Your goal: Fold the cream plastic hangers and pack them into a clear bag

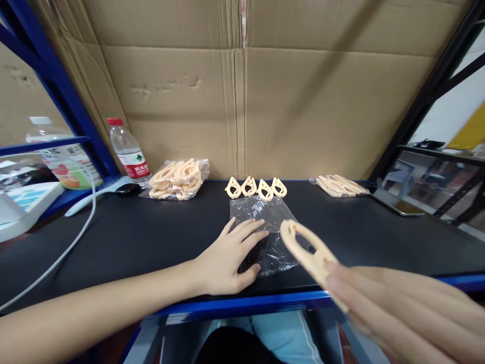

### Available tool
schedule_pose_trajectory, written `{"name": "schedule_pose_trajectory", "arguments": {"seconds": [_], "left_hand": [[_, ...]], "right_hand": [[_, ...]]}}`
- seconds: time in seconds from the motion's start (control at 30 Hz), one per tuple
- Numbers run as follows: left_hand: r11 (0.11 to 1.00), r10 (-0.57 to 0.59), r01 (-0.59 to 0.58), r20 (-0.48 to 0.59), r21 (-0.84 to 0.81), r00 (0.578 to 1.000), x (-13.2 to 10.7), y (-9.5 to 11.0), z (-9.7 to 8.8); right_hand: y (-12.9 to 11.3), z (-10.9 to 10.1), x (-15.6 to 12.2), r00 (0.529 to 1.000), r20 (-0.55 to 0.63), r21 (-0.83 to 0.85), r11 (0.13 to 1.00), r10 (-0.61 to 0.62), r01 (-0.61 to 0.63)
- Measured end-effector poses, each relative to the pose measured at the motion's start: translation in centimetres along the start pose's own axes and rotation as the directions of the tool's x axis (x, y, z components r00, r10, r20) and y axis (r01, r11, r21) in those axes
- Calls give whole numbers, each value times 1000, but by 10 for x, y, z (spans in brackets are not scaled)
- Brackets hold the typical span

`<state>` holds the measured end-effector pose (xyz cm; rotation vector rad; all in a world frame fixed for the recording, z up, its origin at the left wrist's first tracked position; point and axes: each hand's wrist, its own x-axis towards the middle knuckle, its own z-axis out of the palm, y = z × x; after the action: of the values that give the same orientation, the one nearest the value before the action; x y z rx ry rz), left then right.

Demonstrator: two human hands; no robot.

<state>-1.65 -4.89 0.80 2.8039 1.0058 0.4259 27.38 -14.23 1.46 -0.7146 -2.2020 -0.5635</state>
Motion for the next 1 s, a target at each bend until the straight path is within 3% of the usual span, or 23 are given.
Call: {"name": "schedule_pose_trajectory", "arguments": {"seconds": [0.07,0.13,0.17,0.27,0.43,0.63,0.77,0.93,1.0], "left_hand": [[1000,7,-7,-16,-6,1000,0,0,0],[1000,13,-14,-19,-6,1000,1,1,0],[1000,18,-18,-17,-5,1000,1,1,-1],[999,41,-41,-21,2,999,0,2,-1],[996,81,-80,-29,24,996,-1,-1,0],[997,71,-71,5,16,997,-1,-1,0],[999,51,-51,29,8,998,0,2,-2],[999,36,-37,55,12,998,0,5,-2],[1000,26,-27,53,13,998,1,6,-1]], "right_hand": [[-10,9,19,975,101,16,981,-195,195],[-18,20,38,929,221,-25,950,-298,311],[-20,26,46,903,242,-48,925,-355,377],[-26,50,59,895,193,-158,887,-403,434],[-25,86,63,914,292,-289,886,-280,364],[-19,99,72,904,410,-405,864,-119,298],[-14,99,75,854,520,-393,888,2,238],[-10,98,86,732,648,-435,892,211,128],[-12,96,87,705,658,-468,877,265,107]]}}
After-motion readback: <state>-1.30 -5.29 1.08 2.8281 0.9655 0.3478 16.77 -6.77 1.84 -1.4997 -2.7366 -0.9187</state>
